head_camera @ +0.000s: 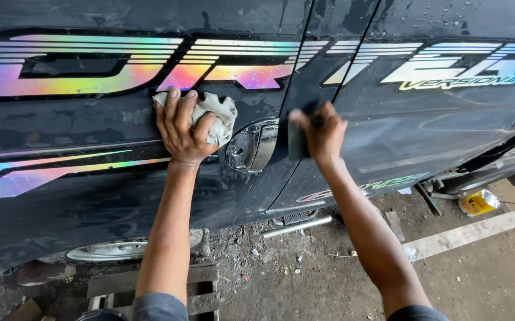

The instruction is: The person scrubs the side of a black car with a sponge and a cloth, focusing on the area around the door handle and a colorful decal. They repeatedly dip the cloth into a bucket of water to rinse it while cleaning the vehicle's exterior.

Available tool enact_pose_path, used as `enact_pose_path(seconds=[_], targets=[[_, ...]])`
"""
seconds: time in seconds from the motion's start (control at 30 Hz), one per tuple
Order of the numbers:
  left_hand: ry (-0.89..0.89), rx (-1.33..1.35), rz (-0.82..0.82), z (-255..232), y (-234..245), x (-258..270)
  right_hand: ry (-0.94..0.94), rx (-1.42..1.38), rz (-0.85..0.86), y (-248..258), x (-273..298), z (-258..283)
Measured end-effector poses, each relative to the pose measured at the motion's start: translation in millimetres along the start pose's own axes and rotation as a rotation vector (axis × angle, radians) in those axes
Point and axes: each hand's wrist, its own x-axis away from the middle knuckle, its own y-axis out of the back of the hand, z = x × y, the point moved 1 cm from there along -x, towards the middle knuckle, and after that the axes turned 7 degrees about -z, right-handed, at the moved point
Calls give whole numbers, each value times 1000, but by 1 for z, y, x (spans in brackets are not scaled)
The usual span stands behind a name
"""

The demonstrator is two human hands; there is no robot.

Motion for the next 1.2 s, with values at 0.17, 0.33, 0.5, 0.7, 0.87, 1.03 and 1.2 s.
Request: enact_pose_path(seconds=[0.17, 0.33, 0.5, 0.7, 0.87, 1.03, 1.2], targets=[[-25, -28, -49, -8, 4, -18, 38, 288, 403, 82, 56, -11], [536, 379, -114, -91, -1, -40, -77, 20, 490, 155, 115, -42], [102, 296, 49, -183, -71, -133, -129, -41, 516, 147, 101, -67], [134, 2, 201, -206, -129, -58, -224, -138, 675, 136, 94, -169], [250, -116, 220, -251, -107, 16, -275, -147, 850, 142, 92, -233], [443, -122, 403, -303, -60, 60, -303, -94, 1014, 140, 97, -252], [1013, -301, 567, -373, 54, 201, -194, -281, 1066, 127, 141, -258]])
